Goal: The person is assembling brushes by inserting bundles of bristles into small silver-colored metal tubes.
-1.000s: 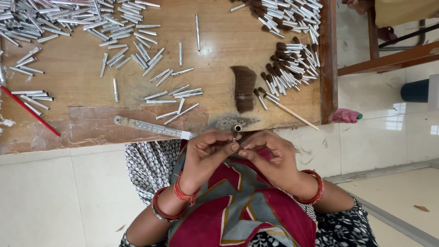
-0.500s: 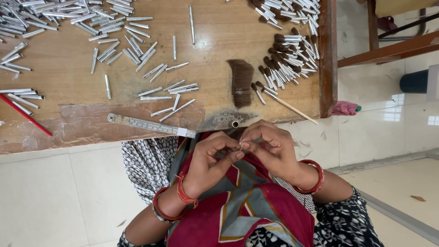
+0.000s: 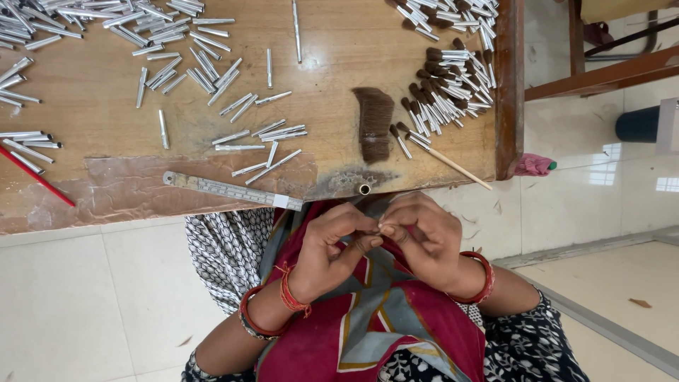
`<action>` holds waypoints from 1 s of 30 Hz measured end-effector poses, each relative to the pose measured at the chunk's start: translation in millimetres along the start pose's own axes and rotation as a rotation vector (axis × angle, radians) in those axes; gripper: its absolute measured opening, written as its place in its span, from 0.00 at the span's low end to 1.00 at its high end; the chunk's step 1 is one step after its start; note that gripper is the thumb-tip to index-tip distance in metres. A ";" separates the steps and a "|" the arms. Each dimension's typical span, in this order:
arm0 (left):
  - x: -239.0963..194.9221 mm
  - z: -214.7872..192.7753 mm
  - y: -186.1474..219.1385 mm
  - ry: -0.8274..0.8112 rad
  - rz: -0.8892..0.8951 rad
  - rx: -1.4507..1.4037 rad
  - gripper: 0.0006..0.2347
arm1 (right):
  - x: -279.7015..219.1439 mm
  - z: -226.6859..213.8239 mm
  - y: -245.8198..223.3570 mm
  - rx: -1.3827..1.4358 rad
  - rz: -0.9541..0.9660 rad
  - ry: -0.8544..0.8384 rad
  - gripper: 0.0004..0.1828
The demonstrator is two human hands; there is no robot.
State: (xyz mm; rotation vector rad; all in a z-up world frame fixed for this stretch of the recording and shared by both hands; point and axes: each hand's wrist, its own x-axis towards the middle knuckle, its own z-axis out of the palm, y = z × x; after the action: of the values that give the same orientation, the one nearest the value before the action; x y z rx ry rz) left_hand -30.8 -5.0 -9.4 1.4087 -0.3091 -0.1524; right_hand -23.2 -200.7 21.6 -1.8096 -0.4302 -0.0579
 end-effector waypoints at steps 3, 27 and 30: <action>-0.1 -0.1 -3.7 0.001 0.001 -0.010 0.09 | -3.0 0.6 0.8 -0.015 0.070 0.002 0.06; -43.2 -28.2 -45.2 0.219 -0.162 -0.451 0.05 | 5.8 31.1 1.0 -0.426 -0.297 -0.236 0.20; -46.0 -30.5 -47.5 0.249 -0.166 -0.499 0.04 | 8.0 36.4 5.2 -0.444 -0.336 -0.231 0.18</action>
State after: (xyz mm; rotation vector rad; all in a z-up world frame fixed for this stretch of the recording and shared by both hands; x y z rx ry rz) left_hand -61.6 29.3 -65.7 0.9422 0.0543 -0.1738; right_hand -20.8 -165.5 8.5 -2.1693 -0.9432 -0.1902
